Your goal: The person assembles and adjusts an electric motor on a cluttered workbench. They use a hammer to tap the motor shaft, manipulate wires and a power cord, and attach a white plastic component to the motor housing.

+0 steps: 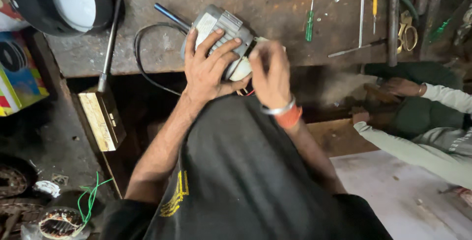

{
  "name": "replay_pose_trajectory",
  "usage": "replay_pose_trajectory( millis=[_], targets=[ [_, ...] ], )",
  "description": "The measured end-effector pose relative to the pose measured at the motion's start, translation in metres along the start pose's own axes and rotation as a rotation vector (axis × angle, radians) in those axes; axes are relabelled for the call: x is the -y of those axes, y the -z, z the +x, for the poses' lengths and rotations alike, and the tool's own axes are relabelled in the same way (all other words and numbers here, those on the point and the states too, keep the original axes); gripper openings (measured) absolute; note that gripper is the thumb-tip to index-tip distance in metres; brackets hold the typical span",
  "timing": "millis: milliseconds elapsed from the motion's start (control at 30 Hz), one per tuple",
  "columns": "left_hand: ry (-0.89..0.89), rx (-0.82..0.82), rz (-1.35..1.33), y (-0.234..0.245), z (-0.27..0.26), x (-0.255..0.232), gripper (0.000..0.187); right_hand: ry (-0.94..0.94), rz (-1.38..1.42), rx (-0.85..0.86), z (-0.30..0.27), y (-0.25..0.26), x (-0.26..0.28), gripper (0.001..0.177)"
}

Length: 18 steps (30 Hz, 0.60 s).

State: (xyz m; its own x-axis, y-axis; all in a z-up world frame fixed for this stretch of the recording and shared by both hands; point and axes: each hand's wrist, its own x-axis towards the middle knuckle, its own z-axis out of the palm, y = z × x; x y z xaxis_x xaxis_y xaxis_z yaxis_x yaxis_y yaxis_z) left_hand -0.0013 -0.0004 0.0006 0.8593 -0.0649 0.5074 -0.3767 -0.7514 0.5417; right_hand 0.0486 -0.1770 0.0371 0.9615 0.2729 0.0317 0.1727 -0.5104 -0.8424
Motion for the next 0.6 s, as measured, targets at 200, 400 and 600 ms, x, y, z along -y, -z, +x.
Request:
replay_pose_trajectory(
  millis=[200,400,600],
  targets=[
    [0.007,0.016,0.020,-0.001,-0.002,0.001,0.043,0.170,-0.075,0.058,-0.014,0.001,-0.004,0.009],
    [-0.014,0.023,0.035,-0.002,0.000,-0.002,0.048,0.136,-0.029,0.017,-0.008,0.013,0.006,0.011],
    [0.014,0.043,0.058,0.000,-0.003,-0.003,0.052,0.169,-0.078,0.040,-0.008,0.011,0.010,0.007]
  ],
)
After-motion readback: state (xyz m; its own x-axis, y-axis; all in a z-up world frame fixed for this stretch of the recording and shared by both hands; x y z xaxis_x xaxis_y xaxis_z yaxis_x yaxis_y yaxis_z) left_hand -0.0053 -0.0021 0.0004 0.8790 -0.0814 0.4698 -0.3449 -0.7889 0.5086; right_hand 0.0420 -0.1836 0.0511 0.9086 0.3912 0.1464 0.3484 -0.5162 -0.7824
